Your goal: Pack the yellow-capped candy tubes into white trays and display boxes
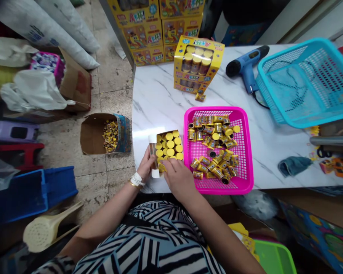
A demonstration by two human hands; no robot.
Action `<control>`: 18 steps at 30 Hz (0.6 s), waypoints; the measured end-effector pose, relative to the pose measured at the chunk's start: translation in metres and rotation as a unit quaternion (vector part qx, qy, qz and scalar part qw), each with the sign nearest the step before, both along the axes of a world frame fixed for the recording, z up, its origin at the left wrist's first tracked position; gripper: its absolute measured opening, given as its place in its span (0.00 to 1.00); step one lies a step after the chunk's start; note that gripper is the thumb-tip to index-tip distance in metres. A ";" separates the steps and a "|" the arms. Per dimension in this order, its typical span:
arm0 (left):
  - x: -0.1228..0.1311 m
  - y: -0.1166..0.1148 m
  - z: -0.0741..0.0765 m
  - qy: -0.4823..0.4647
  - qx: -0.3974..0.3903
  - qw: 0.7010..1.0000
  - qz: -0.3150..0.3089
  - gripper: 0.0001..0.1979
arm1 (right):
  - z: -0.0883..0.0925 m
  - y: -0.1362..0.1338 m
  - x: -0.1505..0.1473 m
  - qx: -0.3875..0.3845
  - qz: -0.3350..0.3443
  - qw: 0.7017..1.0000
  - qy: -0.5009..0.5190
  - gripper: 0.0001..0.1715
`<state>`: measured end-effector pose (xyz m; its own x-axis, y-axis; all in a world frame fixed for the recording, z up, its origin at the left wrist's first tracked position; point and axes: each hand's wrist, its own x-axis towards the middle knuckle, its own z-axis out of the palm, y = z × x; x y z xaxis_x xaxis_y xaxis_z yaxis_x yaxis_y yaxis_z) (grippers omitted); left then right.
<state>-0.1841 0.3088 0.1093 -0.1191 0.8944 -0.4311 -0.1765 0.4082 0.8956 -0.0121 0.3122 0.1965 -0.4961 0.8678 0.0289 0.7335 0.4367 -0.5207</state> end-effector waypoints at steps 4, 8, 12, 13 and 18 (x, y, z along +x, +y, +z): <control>0.002 0.000 0.004 -0.103 -0.024 0.994 0.010 0.46 | -0.008 -0.003 -0.021 -0.013 0.047 0.997 -0.058 0.17; 0.002 0.001 0.006 -0.152 -0.049 0.986 0.040 0.44 | -0.010 0.009 -0.005 -0.046 0.089 0.994 0.032 0.13; 0.002 0.002 0.007 -0.208 -0.066 0.974 0.060 0.43 | -0.025 0.032 0.060 0.022 -0.136 0.989 -0.057 0.15; 0.002 0.003 0.008 -0.219 -0.073 0.971 0.066 0.43 | -0.030 0.038 0.079 0.026 -0.188 0.973 -0.131 0.15; -0.001 0.007 0.012 -0.242 -0.095 0.961 0.092 0.39 | -0.063 0.055 0.128 -0.077 -0.210 0.923 -0.312 0.12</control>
